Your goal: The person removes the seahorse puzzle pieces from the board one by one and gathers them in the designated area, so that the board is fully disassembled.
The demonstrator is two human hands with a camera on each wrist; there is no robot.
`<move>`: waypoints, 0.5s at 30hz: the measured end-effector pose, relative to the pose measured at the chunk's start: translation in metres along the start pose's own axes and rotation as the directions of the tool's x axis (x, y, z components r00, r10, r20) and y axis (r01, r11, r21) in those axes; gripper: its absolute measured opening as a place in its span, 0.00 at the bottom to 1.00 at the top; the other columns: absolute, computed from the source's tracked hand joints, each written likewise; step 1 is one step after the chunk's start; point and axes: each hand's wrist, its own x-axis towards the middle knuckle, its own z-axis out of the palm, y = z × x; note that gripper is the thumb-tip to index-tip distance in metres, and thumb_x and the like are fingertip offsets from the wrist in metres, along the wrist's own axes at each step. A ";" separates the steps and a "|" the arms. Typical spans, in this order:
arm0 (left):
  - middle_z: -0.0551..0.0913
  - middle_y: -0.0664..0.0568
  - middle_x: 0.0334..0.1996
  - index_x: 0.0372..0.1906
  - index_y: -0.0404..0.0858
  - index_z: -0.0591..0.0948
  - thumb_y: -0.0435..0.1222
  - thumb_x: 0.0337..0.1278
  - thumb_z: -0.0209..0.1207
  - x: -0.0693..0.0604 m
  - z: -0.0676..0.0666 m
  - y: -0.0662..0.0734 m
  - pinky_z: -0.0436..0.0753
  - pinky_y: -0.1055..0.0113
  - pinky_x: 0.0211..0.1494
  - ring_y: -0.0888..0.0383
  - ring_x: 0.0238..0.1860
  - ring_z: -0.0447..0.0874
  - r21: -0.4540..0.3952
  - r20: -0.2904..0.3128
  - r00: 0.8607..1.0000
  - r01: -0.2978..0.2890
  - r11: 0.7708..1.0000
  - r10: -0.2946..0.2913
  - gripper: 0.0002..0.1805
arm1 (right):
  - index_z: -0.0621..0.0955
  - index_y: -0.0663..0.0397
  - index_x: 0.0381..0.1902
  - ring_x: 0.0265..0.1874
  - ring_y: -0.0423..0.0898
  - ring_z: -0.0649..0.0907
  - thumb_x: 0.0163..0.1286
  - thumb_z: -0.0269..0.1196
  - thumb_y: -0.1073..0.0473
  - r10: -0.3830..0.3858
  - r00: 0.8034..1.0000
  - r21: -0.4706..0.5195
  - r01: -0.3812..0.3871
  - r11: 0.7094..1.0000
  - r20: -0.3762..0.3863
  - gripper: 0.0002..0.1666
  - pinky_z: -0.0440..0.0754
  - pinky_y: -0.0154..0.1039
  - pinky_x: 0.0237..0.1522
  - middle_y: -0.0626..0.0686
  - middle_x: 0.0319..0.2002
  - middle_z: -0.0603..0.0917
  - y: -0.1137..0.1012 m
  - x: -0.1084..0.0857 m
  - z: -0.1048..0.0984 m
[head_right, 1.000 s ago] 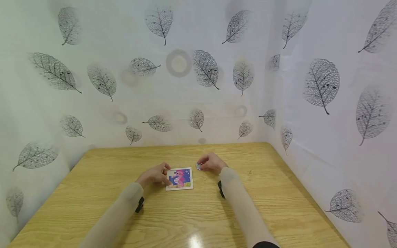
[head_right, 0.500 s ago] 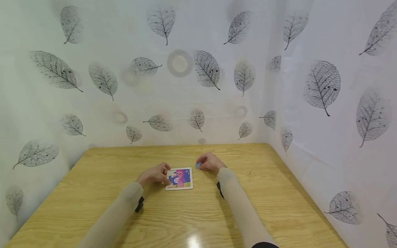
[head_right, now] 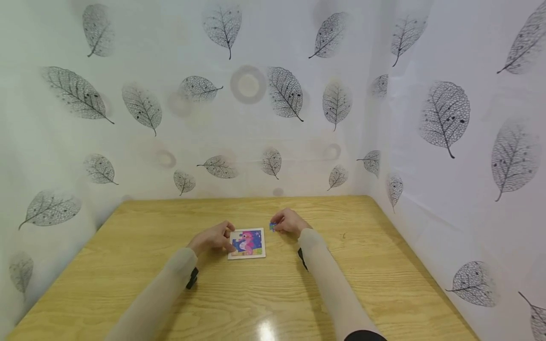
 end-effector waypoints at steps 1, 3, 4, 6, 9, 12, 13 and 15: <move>0.68 0.46 0.37 0.60 0.32 0.66 0.27 0.44 0.71 0.000 0.000 0.000 0.71 0.67 0.34 0.56 0.28 0.66 0.000 0.003 1.000 -0.003 1.000 0.003 0.36 | 0.82 0.65 0.52 0.29 0.42 0.80 0.66 0.62 0.71 0.006 1.000 0.002 -0.006 1.000 0.001 0.16 0.80 0.34 0.32 0.59 0.43 0.83 0.000 0.000 0.000; 0.67 0.46 0.36 0.60 0.32 0.66 0.27 0.44 0.71 0.000 0.000 0.000 0.70 0.67 0.33 0.57 0.28 0.66 -0.004 0.007 1.000 -0.006 1.000 0.006 0.36 | 0.82 0.65 0.52 0.30 0.42 0.80 0.66 0.62 0.70 0.013 1.000 0.003 -0.013 1.000 0.005 0.16 0.80 0.34 0.32 0.59 0.43 0.83 0.000 0.001 0.000; 0.67 0.46 0.36 0.60 0.32 0.66 0.26 0.44 0.71 -0.001 0.000 0.001 0.70 0.67 0.33 0.57 0.27 0.65 -0.008 0.008 1.000 -0.005 1.000 0.005 0.36 | 0.82 0.64 0.52 0.30 0.43 0.80 0.66 0.62 0.70 0.021 1.000 0.009 -0.021 1.000 0.008 0.16 0.80 0.34 0.33 0.59 0.44 0.83 0.000 0.001 0.000; 0.67 0.46 0.36 0.60 0.32 0.66 0.26 0.44 0.71 -0.001 0.000 0.001 0.70 0.67 0.32 0.57 0.27 0.65 -0.011 0.008 1.000 -0.007 1.000 0.007 0.36 | 0.82 0.64 0.53 0.31 0.43 0.80 0.66 0.62 0.70 0.027 1.000 0.013 -0.028 1.000 0.015 0.17 0.80 0.34 0.34 0.59 0.45 0.83 0.000 0.000 0.000; 0.67 0.46 0.36 0.59 0.33 0.66 0.26 0.44 0.71 -0.001 0.000 0.001 0.70 0.67 0.32 0.57 0.27 0.65 -0.014 0.007 1.000 -0.005 1.000 0.005 0.36 | 0.82 0.63 0.53 0.32 0.43 0.81 0.67 0.61 0.70 0.031 0.999 0.012 -0.032 0.999 0.018 0.17 0.80 0.34 0.34 0.59 0.47 0.83 0.000 0.001 0.000; 0.67 0.47 0.36 0.59 0.33 0.66 0.26 0.44 0.71 0.001 -0.001 0.000 0.70 0.67 0.32 0.57 0.27 0.66 -0.005 0.009 1.000 -0.007 1.000 0.007 0.36 | 0.82 0.63 0.53 0.32 0.43 0.81 0.67 0.61 0.70 0.031 0.999 0.009 -0.031 0.999 0.014 0.17 0.80 0.35 0.34 0.59 0.47 0.83 0.001 0.001 -0.001; 0.67 0.47 0.36 0.59 0.33 0.66 0.26 0.45 0.71 0.001 -0.001 0.000 0.70 0.67 0.32 0.57 0.27 0.66 0.000 0.011 1.000 -0.006 1.000 0.006 0.35 | 0.82 0.63 0.53 0.32 0.43 0.81 0.67 0.61 0.70 0.029 0.999 0.006 -0.029 1.000 0.015 0.17 0.80 0.34 0.34 0.59 0.46 0.83 0.001 0.001 -0.001; 0.67 0.47 0.36 0.59 0.33 0.66 0.27 0.45 0.71 0.000 0.000 0.001 0.70 0.68 0.32 0.57 0.28 0.66 0.014 0.011 1.000 0.001 1.000 -0.001 0.35 | 0.82 0.63 0.53 0.32 0.43 0.81 0.67 0.61 0.70 0.028 0.999 0.005 -0.028 1.000 0.015 0.17 0.80 0.34 0.34 0.59 0.45 0.83 0.001 0.000 -0.001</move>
